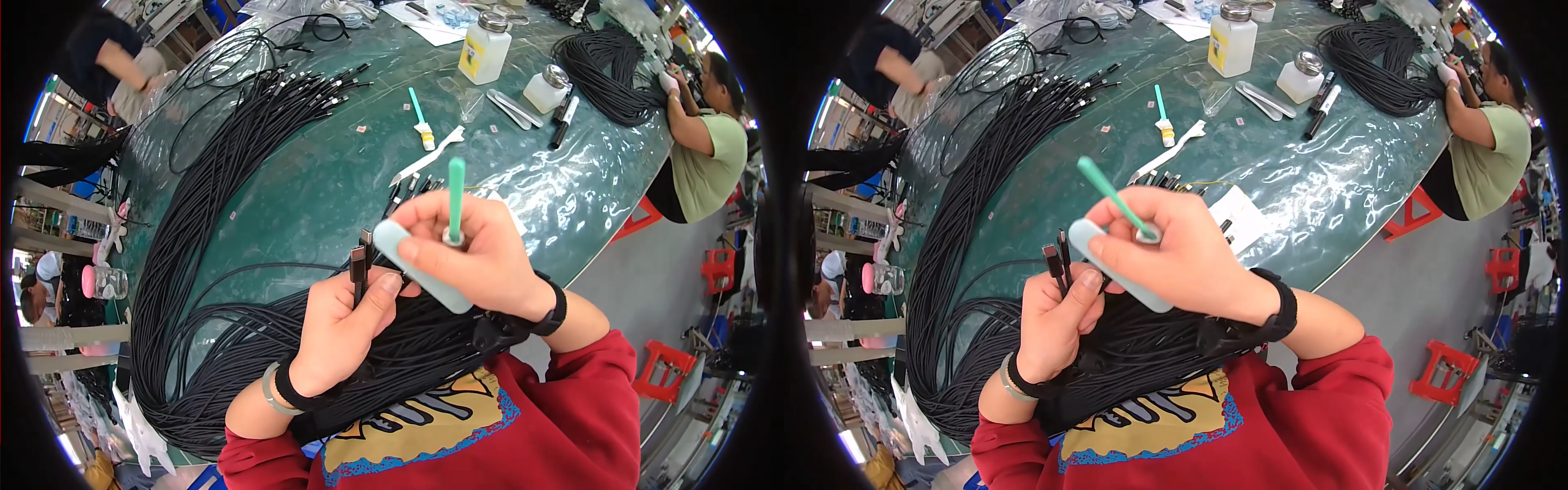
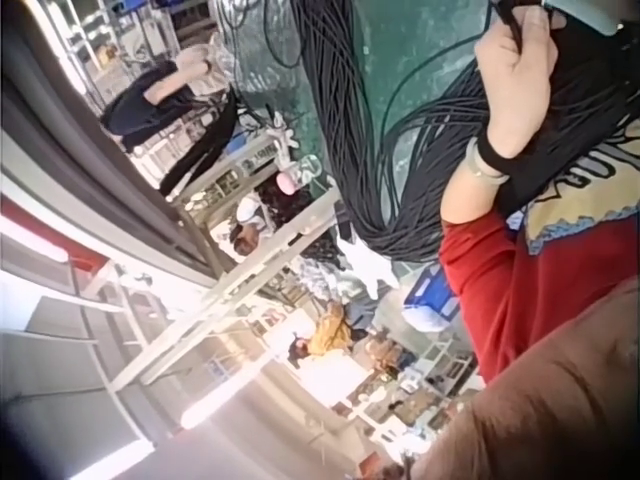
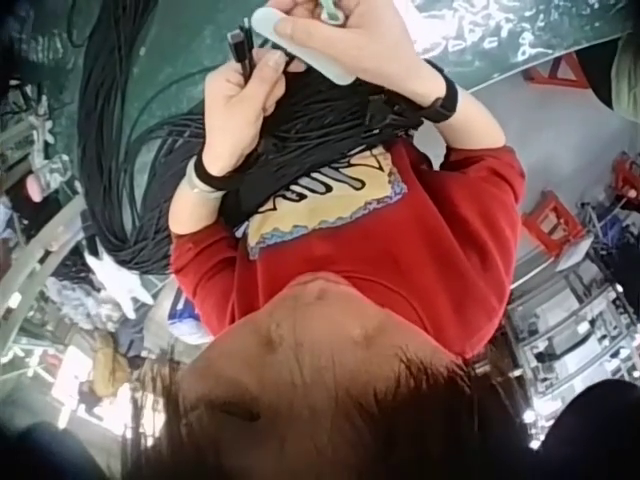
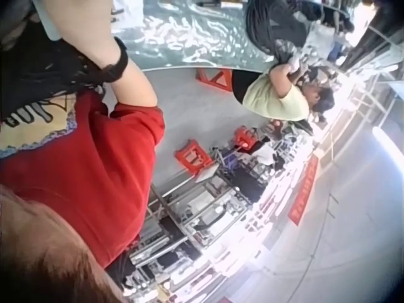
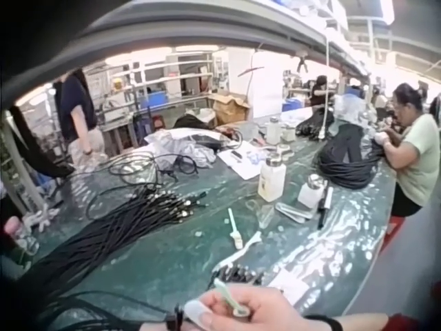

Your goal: The person holds a bundle of cables and wipes the connectors with a cloth-wrapped tool before using a file to rub against the metal ends. They then set the tools down and rearrange the cables on the table.

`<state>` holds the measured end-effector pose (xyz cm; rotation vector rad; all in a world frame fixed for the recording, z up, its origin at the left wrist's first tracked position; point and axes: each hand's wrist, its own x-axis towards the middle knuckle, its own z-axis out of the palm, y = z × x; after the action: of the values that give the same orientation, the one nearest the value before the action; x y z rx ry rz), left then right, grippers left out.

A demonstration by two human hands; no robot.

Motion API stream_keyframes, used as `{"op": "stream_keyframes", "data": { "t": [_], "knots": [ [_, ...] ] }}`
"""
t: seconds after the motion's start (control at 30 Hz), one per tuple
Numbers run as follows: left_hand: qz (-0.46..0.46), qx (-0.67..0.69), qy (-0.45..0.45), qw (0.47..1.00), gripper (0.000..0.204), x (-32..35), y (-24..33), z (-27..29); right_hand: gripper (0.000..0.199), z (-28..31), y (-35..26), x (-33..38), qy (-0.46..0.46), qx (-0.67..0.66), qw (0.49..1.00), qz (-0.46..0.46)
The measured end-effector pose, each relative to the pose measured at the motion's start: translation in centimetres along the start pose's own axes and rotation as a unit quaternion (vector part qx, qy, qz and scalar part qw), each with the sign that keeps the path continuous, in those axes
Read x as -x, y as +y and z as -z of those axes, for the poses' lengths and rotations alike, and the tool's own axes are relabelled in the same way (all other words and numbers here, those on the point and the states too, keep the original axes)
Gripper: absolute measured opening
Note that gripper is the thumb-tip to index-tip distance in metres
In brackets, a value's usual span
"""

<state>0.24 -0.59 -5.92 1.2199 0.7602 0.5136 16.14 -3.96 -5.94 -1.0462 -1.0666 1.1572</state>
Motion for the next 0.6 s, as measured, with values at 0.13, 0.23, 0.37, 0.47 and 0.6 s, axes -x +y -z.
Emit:
{"op": "stream_keyframes", "data": {
  "t": [0.13, 0.23, 0.37, 0.47, 0.6],
  "knots": [
    [-0.001, -0.004, -0.028, 1.0, 0.024, 0.2, -0.1, -0.2, 0.017, -0.2, -1.0, -0.6, -0.015, 0.029, 0.998, -0.06],
    [0.014, 0.006, -0.02, 1.0, 0.024, 0.1, -0.2, -0.4, 0.018, 0.2, -0.6, -1.7, 0.005, 0.065, 0.997, -0.041],
    [0.015, 0.008, -0.019, 1.0, 0.023, 0.1, 0.2, 0.0, 0.019, 0.6, -0.4, -1.3, 0.02, 0.053, 0.998, 0.014],
    [0.006, 0.017, -0.014, 1.0, 0.024, 0.2, 0.1, -0.2, 0.019, 0.6, -0.7, 0.2, -0.021, -0.005, 0.999, -0.025],
    [0.011, 0.006, -0.036, 0.999, 0.025, 0.3, -0.3, -0.3, 0.019, 0.2, -0.3, 0.1, -0.04, -0.047, 0.998, -0.034]
  ]
}}
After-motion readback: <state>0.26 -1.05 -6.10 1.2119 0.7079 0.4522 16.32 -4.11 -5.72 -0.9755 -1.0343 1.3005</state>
